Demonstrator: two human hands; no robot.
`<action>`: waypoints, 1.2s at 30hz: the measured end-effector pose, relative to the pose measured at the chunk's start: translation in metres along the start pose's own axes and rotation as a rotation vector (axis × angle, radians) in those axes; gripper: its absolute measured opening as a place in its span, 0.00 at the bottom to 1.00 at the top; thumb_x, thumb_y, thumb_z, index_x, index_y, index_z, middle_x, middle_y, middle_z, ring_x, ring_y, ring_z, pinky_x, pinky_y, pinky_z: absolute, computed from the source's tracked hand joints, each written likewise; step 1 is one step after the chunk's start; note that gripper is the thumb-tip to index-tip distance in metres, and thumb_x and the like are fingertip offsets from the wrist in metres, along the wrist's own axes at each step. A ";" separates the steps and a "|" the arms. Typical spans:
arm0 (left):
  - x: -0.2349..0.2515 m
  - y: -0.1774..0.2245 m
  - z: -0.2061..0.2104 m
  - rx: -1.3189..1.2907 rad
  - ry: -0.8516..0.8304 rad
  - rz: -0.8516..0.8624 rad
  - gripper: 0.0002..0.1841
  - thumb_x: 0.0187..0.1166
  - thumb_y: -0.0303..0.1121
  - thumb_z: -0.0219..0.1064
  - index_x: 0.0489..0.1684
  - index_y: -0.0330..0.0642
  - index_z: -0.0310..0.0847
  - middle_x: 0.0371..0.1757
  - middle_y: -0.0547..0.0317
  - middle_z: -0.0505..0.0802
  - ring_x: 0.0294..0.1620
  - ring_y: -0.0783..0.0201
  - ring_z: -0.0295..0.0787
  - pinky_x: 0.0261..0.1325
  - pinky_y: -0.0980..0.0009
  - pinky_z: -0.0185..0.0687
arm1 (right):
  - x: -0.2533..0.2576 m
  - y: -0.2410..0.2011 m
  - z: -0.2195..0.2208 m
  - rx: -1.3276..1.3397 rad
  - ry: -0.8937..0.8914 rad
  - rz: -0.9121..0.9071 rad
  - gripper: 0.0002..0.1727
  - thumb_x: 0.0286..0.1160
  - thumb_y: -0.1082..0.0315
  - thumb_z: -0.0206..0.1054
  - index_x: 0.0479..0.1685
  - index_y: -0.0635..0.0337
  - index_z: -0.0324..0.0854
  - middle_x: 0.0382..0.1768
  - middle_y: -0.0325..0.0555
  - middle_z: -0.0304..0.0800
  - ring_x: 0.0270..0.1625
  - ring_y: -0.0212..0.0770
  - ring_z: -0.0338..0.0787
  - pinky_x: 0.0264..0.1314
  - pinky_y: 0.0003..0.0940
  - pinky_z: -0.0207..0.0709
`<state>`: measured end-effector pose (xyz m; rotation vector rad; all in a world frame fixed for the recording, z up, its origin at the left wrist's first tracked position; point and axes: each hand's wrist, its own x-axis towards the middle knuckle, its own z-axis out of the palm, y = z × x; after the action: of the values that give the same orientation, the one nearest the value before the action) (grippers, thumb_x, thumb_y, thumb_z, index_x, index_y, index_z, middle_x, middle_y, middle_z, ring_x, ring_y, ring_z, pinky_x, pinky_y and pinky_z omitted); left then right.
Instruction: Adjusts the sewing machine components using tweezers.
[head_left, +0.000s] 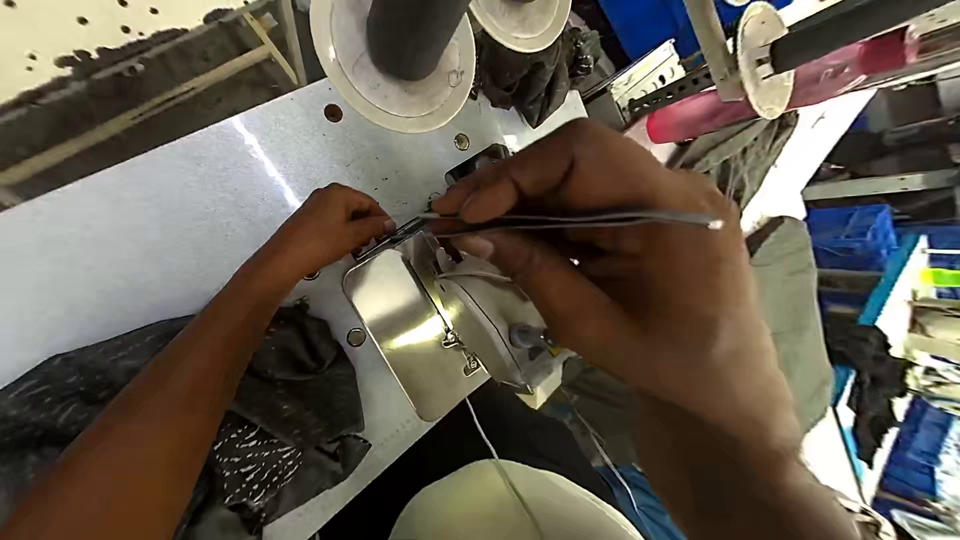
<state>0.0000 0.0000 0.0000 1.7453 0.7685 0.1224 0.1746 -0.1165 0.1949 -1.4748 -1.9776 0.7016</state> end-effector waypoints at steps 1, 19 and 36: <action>0.006 -0.001 -0.001 -0.021 -0.041 -0.035 0.10 0.83 0.41 0.69 0.39 0.47 0.93 0.30 0.62 0.94 0.29 0.68 0.90 0.39 0.62 0.90 | 0.001 0.000 0.001 0.005 0.019 -0.012 0.06 0.81 0.74 0.67 0.51 0.63 0.81 0.48 0.42 0.93 0.51 0.31 0.93 0.54 0.24 0.90; 0.032 0.033 -0.003 0.658 -0.231 0.412 0.10 0.81 0.35 0.65 0.34 0.38 0.85 0.38 0.48 0.90 0.46 0.48 0.90 0.49 0.48 0.84 | 0.000 -0.002 0.011 -0.040 0.166 0.035 0.06 0.80 0.74 0.68 0.50 0.65 0.84 0.45 0.45 0.92 0.44 0.29 0.93 0.46 0.24 0.91; -0.037 -0.058 -0.031 0.085 0.382 0.090 0.26 0.93 0.45 0.51 0.22 0.38 0.75 0.19 0.59 0.75 0.20 0.66 0.71 0.26 0.65 0.67 | 0.018 -0.004 0.001 -0.129 -0.109 0.038 0.08 0.80 0.72 0.67 0.51 0.60 0.88 0.46 0.39 0.94 0.44 0.25 0.92 0.49 0.22 0.88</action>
<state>-0.0680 0.0118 -0.0307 1.8628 0.9813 0.5016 0.1671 -0.1002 0.1992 -1.5832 -2.1174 0.6946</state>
